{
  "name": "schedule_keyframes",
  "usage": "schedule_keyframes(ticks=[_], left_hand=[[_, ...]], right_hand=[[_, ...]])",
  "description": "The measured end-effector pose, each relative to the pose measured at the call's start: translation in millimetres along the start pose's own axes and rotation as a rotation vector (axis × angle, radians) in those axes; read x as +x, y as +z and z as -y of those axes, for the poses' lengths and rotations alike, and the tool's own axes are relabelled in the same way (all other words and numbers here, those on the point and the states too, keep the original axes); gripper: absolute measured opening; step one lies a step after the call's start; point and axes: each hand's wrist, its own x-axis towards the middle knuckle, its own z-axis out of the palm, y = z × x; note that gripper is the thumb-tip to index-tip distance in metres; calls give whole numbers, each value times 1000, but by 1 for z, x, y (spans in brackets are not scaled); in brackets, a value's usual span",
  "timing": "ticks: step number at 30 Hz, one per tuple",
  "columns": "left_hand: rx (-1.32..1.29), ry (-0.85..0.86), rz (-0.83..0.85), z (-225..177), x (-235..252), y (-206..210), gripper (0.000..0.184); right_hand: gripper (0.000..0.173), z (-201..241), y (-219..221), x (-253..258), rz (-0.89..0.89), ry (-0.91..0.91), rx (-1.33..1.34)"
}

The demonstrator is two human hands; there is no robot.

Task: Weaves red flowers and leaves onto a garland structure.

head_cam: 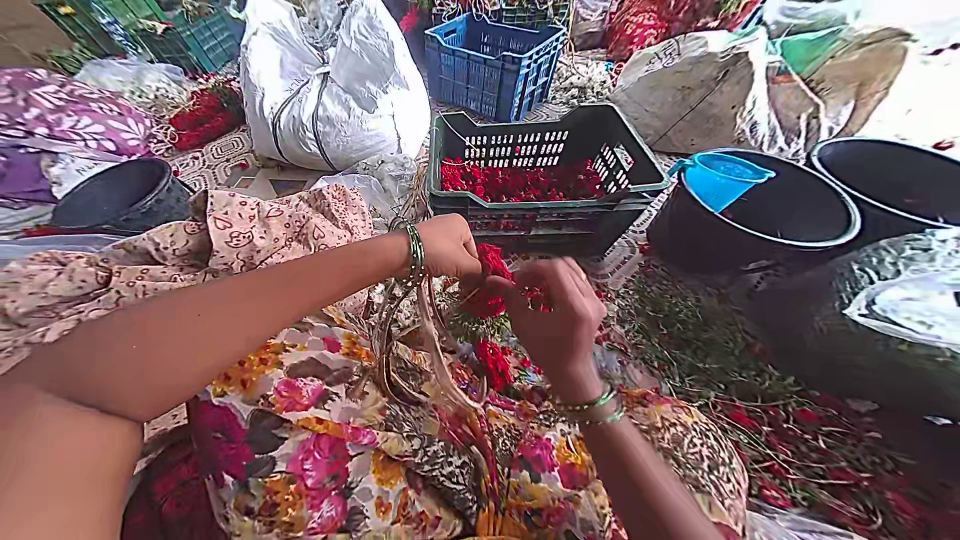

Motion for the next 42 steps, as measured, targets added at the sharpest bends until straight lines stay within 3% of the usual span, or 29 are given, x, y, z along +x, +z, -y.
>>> schedule_keyframes(ticks=[1,3,5,7,10,13,15,18,21,24,26,28,30,32,35,38,40,42], left_hand=[[-2,-5,-19,-2,1,0,26],[-22,-10,-51,-6,6,3,28],[10,-17,-56,-10,10,11,28],[126,26,-66,-13,14,13,26],[404,160,17,-9,15,12,24],[689,352,147,-4,11,21,23],[902,435,242,-17,-2,28,13],[1209,603,250,-47,-40,46,8],[1364,786,208,-74,-67,52,17],[1503,1016,47,-86,-72,39,26],[1509,1128,-68,-87,-67,35,28],[1429,1066,23,-83,-66,29,26],[1285,974,63,-70,-66,22,19],[1035,933,-15,-47,-66,13,21],[695,822,-157,-26,-75,-3,32],[376,400,-121,-41,-101,-25,29],[0,7,-96,-62,-113,-33,35],[-317,-112,-92,-51,-111,-37,39]], right_hand=[[29,8,6,-13,-79,71,-9],[41,27,18,-31,21,295,57],[32,41,32,-41,121,446,191],[26,51,25,-35,149,423,187],[25,47,-32,-11,351,246,21],[22,5,-79,27,537,49,-86],[19,-35,-85,65,736,-124,-90],[20,-76,-59,114,944,-339,-37],[21,-68,-28,141,1015,-420,-109],[15,-25,7,152,863,-659,67],[11,2,38,157,739,-782,460],[9,-6,98,153,649,-866,912],[7,-17,109,145,735,-737,1023],[9,-36,86,130,860,-443,827],[19,-128,89,76,953,-102,367],[23,-211,105,-25,1152,317,-198],[32,-240,111,-91,1144,422,-347],[30,-253,105,-121,1073,465,-353]])
